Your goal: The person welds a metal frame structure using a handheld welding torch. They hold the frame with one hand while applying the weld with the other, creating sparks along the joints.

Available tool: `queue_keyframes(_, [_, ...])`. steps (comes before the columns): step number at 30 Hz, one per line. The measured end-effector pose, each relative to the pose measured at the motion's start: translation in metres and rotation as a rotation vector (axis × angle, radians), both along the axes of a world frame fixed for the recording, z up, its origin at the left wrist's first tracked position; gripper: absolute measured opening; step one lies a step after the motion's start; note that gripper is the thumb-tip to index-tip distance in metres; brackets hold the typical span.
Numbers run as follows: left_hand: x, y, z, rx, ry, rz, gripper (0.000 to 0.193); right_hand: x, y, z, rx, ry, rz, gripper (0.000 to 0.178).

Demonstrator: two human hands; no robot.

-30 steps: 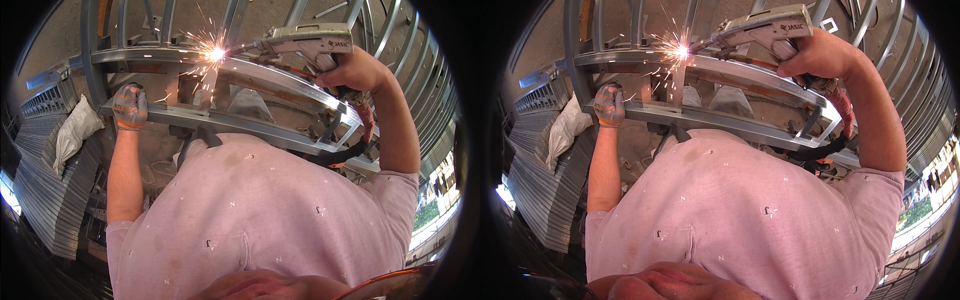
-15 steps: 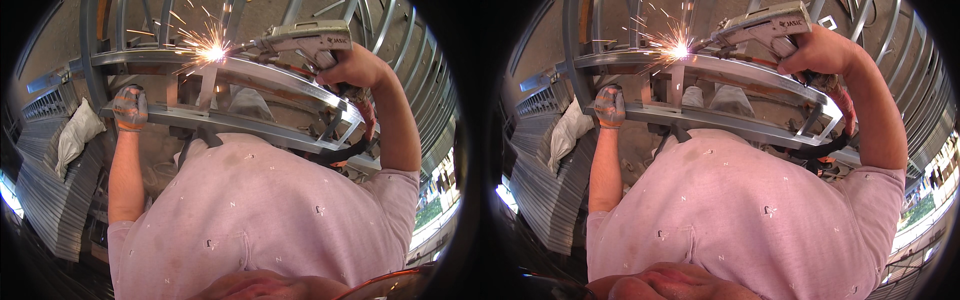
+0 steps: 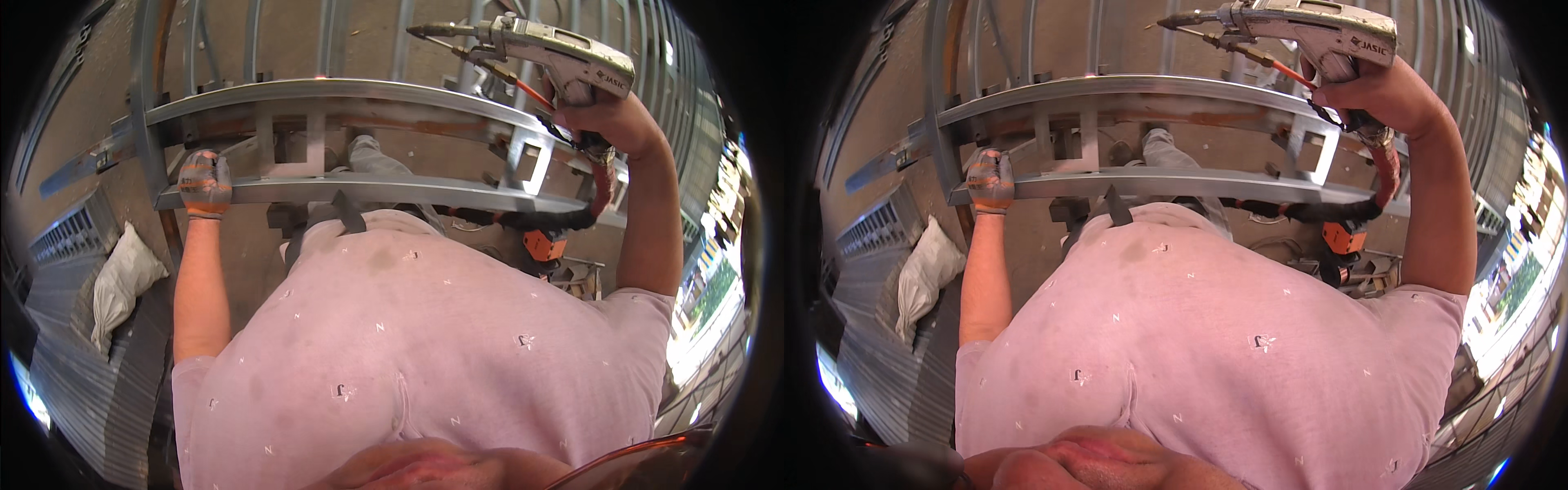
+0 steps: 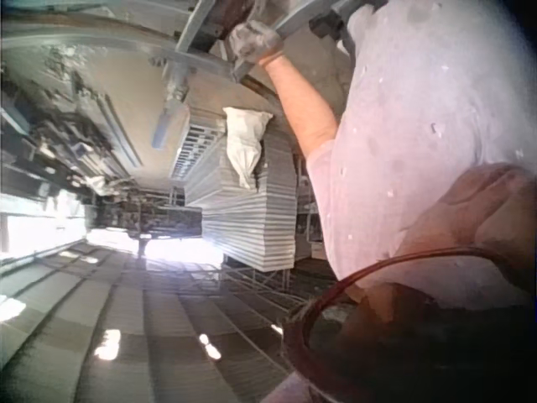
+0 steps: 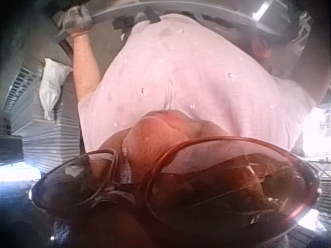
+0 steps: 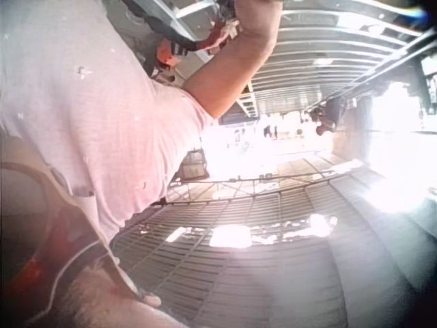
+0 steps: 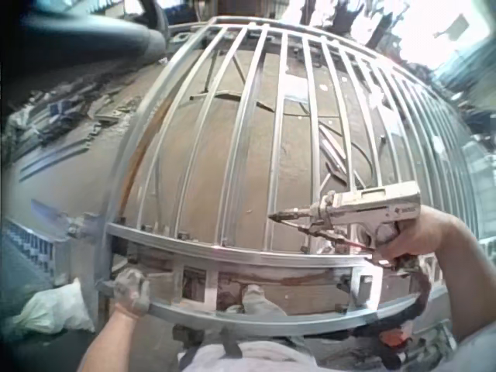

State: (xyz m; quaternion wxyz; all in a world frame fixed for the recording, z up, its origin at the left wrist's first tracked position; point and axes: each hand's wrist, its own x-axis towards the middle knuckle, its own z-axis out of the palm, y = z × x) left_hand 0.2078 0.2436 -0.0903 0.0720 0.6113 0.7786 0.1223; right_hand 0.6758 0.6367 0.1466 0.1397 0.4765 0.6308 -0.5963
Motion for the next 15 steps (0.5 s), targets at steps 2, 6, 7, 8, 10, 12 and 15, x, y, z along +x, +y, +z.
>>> queue_keyframes(2, [0.001,0.002,-0.001,-0.012,0.010,0.039,0.015,0.024,-0.027,0.027,0.122,-0.012,-0.047,0.035])
queue_keyframes(6, [0.002,0.008,-0.008,0.087,0.038,0.029,0.017,0.076,-0.088,0.090,0.388,-0.124,-0.149,0.036])
queue_keyframes(7, [-0.001,0.007,-0.009,0.101,0.060,0.023,0.017,0.088,-0.098,0.105,0.425,-0.156,-0.155,0.036])
queue_keyframes(8, [-0.006,0.004,-0.013,0.059,0.059,0.049,0.020,0.103,-0.105,0.121,0.461,-0.188,-0.159,0.036])
queue_keyframes(10, [-0.002,0.008,-0.026,0.032,0.078,0.103,0.024,0.132,-0.122,0.166,0.581,-0.333,-0.172,0.038])
queue_keyframes(12, [0.001,0.011,-0.032,-0.049,0.090,0.218,0.032,0.161,-0.124,0.211,0.675,-0.359,-0.166,0.035])
queue_keyframes(15, [0.011,0.014,-0.041,-0.018,0.029,0.341,0.034,0.177,-0.117,0.280,0.871,-0.391,-0.090,0.033])
